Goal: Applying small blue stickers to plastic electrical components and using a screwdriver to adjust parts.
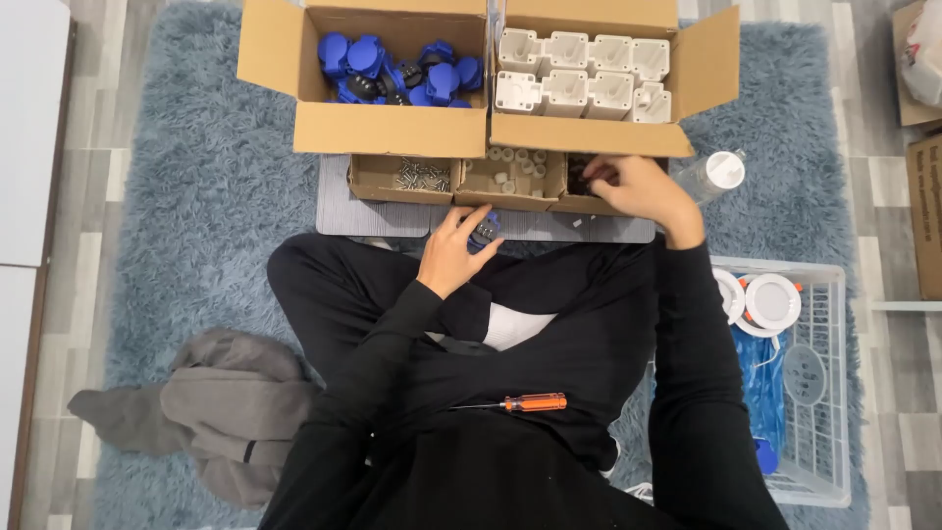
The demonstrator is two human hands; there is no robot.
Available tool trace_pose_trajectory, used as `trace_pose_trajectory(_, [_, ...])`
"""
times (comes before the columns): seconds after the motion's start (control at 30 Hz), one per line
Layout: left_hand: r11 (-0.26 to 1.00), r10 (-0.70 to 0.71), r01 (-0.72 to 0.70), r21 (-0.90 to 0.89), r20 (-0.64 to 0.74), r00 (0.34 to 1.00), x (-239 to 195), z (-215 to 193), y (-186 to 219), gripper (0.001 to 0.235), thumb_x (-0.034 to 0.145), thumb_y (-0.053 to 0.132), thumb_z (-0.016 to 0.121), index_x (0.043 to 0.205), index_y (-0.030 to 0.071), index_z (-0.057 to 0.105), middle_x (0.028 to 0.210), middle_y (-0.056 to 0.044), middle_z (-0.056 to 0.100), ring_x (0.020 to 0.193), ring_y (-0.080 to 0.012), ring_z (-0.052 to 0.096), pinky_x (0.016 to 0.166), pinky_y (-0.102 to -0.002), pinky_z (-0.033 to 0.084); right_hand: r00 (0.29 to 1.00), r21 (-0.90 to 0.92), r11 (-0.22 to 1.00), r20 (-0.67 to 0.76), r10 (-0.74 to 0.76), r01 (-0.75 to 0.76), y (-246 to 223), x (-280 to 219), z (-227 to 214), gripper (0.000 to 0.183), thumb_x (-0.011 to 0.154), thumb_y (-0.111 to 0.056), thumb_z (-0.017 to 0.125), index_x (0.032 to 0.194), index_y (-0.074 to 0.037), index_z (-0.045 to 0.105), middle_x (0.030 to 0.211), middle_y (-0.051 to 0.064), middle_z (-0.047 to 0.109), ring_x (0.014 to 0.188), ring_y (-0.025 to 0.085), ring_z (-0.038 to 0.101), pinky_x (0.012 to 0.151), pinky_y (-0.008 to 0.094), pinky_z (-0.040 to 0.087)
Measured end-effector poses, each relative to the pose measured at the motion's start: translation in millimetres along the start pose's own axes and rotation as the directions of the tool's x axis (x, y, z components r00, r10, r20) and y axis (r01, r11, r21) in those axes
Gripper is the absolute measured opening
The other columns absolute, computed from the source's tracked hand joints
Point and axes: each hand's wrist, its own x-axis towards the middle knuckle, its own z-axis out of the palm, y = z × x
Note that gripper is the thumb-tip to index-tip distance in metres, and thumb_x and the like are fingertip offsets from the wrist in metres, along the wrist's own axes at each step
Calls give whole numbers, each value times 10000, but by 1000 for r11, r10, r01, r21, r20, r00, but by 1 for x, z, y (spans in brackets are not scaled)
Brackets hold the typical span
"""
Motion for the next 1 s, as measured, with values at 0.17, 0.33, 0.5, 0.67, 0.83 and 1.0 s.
trace_pose_trajectory(0.17, [997,48,-45,60,-54,997,2,3,-1,602,898,527,872,1353,155,743,1042,-54,659,946,-303,708,782,-422,581,987,57,989,-99,-130,136,-5,-23,-5,349,956,101,643,1288,72,744,1170,339,730,1169,431,740,963,504,628])
trace_pose_trajectory(0.33, [995,54,-47,87,-89,995,5,6,2,625,901,618,843,1299,149,730,983,-38,595,956,-287,626,780,-418,524,949,-72,976,-230,-215,204,-12,-38,-1,241,1017,119,706,1169,-28,822,1126,174,769,1077,360,778,852,405,669])
trace_pose_trajectory(0.5, [973,95,-60,221,-152,984,10,6,6,606,881,701,796,1183,183,716,983,-27,539,924,-297,591,725,-430,462,773,-81,929,-530,-348,362,-8,-48,15,212,1015,57,870,1081,-144,868,1030,55,829,841,257,734,706,344,598])
trace_pose_trajectory(0.67, [957,119,-65,283,-178,977,10,12,2,674,889,750,751,1221,167,687,1010,-56,566,941,-320,615,733,-442,468,677,45,906,-680,-281,421,-8,-55,27,162,1049,51,895,1113,-94,864,1044,77,823,860,192,701,741,306,579])
trace_pose_trajectory(0.83, [963,90,-41,267,-173,981,10,6,4,769,882,780,740,1203,88,642,1043,-116,597,952,-352,636,748,-456,485,628,294,779,-762,-158,553,3,-54,55,227,1016,90,885,1214,72,775,1093,176,749,1019,250,780,809,318,647])
trace_pose_trajectory(1.0, [998,61,-62,-1,-164,985,14,-34,34,606,955,617,797,1247,111,638,1168,-61,598,1015,-316,644,797,-428,500,638,245,772,-727,-254,586,-13,-61,87,149,937,78,918,1037,8,832,1003,187,777,944,296,775,809,372,597])
